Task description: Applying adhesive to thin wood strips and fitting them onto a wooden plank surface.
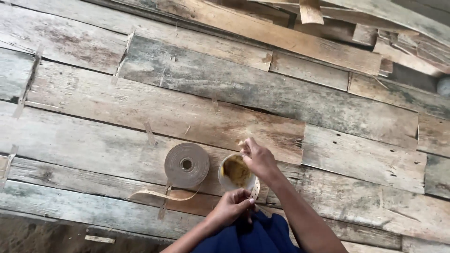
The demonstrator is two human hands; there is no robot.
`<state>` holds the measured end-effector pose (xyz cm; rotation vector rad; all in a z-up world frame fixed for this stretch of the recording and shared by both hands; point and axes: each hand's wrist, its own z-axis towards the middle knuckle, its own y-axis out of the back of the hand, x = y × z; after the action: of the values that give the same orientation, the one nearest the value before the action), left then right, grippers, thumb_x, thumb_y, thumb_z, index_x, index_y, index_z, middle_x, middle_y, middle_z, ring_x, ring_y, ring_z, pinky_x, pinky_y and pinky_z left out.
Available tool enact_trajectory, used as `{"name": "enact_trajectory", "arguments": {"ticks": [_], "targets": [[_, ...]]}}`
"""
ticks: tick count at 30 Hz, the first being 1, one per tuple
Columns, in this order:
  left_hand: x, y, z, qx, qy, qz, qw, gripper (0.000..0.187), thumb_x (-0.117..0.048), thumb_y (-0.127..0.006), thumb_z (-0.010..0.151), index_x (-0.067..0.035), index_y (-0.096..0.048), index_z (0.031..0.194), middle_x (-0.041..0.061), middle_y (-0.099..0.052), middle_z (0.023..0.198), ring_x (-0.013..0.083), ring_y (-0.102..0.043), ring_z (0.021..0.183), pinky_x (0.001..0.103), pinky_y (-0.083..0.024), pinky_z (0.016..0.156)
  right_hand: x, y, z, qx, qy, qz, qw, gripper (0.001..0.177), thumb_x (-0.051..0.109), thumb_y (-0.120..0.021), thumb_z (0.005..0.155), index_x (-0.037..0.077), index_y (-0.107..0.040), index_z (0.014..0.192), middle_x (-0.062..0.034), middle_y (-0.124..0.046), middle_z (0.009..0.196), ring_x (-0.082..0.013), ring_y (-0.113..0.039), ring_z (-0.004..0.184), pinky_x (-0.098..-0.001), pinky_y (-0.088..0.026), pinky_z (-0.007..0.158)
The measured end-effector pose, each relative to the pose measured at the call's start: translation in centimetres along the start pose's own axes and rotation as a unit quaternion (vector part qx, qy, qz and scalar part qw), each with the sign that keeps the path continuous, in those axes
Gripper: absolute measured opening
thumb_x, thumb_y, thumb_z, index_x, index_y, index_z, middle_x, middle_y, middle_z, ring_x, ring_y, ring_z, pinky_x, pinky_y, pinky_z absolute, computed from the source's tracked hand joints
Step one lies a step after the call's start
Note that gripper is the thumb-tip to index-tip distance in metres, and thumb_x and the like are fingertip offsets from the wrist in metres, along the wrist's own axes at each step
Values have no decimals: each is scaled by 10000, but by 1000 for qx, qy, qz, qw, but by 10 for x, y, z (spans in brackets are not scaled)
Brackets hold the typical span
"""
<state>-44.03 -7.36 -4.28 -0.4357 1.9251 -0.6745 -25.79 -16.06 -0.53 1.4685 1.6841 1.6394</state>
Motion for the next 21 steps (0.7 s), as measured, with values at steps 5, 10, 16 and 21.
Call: {"name": "enact_trajectory", "arguments": {"ticks": [5, 10, 16, 21], "targets": [[-60, -7, 25, -111, -51, 184, 975, 244, -153, -653, 978, -32, -685, 1187, 73, -736, 724, 143, -655, 464, 254, -541, 423, -3, 41, 40, -151, -24, 154, 976, 275, 151, -697, 900, 149, -511, 1103, -92, -684, 919, -245, -652, 731, -384, -516, 567], [-103, 14, 70, -200, -173, 261, 928, 369, -137, -631, 963, -23, -661, 1313, 146, -736, 696, 190, -652, 414, 292, -510, 384, 4, 80, 75, -203, -42, 299, 931, 388, 353, -803, 804, 157, -566, 1040, -86, -674, 865, -245, -681, 877, -419, -529, 800], [-144, 14, 85, -284, -149, 300, 898, 561, -149, -580, 952, -169, -502, 1507, 119, -737, 695, 219, -620, 454, 325, -521, 471, -38, 99, 122, -276, -1, 438, 855, 246, 350, -619, 1014, 191, -599, 1201, -48, -656, 1190, -158, -570, 1067, -333, -527, 861], [-149, 25, 106, -291, -113, 272, 910, 625, -127, -597, 902, -152, -481, 1515, 117, -727, 618, 215, -629, 382, 317, -500, 372, -45, 68, 99, -375, 321, 25, 869, 203, 96, -554, 966, 21, -705, 1080, -216, -665, 1054, -433, -613, 1062, -493, -419, 1041]]}}
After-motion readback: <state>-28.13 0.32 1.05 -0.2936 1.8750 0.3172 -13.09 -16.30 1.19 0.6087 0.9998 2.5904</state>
